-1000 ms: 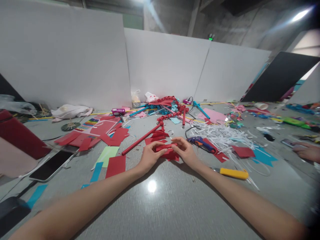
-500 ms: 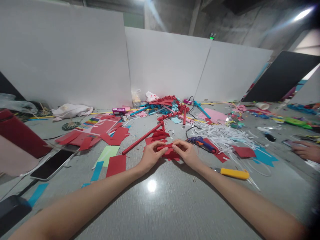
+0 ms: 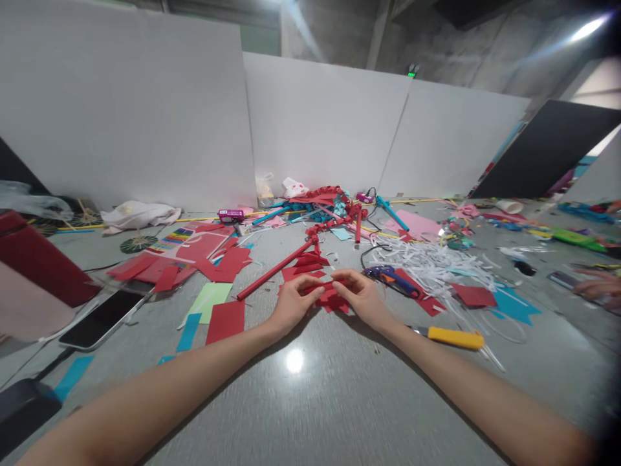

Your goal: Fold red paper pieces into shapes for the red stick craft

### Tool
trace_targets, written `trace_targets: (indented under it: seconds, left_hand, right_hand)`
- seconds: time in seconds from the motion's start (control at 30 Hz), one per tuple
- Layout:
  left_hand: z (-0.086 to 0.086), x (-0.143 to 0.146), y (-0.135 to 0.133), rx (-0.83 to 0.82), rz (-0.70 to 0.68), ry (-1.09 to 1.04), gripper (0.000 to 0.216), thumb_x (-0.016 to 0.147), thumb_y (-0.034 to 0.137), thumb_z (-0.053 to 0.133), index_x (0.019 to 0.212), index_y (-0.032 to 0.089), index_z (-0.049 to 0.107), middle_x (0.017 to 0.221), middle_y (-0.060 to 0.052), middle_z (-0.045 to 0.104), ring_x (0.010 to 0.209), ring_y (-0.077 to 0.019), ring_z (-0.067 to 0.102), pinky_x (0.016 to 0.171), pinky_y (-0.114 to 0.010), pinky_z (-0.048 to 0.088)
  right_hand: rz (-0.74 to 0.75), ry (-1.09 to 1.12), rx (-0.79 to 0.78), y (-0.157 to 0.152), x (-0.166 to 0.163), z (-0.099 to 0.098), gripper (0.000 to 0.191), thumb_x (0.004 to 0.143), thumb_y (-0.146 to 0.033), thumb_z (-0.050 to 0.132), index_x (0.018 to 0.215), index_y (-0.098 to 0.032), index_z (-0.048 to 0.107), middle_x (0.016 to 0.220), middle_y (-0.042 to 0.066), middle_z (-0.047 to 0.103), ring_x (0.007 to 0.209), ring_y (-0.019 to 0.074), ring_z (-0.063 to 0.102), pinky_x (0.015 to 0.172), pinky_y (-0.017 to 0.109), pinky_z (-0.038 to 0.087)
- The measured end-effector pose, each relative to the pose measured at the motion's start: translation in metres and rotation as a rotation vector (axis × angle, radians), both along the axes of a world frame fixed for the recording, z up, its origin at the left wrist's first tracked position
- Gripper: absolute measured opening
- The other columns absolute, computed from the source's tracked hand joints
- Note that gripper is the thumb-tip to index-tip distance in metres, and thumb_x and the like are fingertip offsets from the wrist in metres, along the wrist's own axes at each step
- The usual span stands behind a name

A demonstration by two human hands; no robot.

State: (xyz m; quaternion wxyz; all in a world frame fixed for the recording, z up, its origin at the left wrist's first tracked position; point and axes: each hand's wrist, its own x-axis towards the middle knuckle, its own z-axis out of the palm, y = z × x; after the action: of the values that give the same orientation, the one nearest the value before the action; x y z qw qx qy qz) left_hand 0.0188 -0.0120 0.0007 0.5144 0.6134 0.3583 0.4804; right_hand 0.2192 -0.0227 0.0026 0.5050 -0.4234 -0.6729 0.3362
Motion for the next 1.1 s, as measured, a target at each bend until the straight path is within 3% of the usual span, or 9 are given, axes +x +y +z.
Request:
trace_targets:
  seconds: [0.17, 0.37, 1.1]
  left_hand:
    - [-0.0012, 0.0008, 0.0008, -0.047, 0.013, 0.011, 0.037, 0.082, 0.042, 0.076, 0.102, 0.012, 0.071, 0.068, -0.002, 0.065, 0.049, -0.0098, 0.053, 0.043, -0.02, 0.039]
    - [-0.0006, 0.0007, 0.0005, -0.046, 0.013, -0.002, 0.036, 0.081, 0.043, 0.077, 0.1, 0.013, 0.072, 0.074, -0.004, 0.069, 0.047, -0.0074, 0.049, 0.042, -0.019, 0.037]
    - [-0.0024, 0.0005, 0.0009, -0.059, 0.029, 0.016, 0.03, 0.082, 0.042, 0.074, 0.087, 0.013, 0.071, 0.069, -0.003, 0.068, 0.045, -0.0075, 0.049, 0.042, -0.019, 0.035]
  right_hand:
    - [-0.031, -0.011, -0.03, -0.0003, -0.0002, -0.0003, 0.026, 0.093, -0.044, 0.068, 0.106, -0.021, 0.069, 0.095, 0.005, 0.072, 0.08, 0.0187, 0.066, 0.072, 0.03, 0.053]
    - [-0.054, -0.01, -0.041, -0.0005, -0.0013, -0.0001, 0.029, 0.092, -0.047, 0.067, 0.104, -0.021, 0.069, 0.086, 0.003, 0.071, 0.068, 0.0161, 0.062, 0.06, 0.027, 0.049]
    - [-0.078, -0.056, 0.03, 0.0, -0.0021, -0.0005, 0.024, 0.093, -0.044, 0.067, 0.1, -0.021, 0.071, 0.093, 0.004, 0.073, 0.082, 0.0195, 0.066, 0.075, 0.032, 0.052]
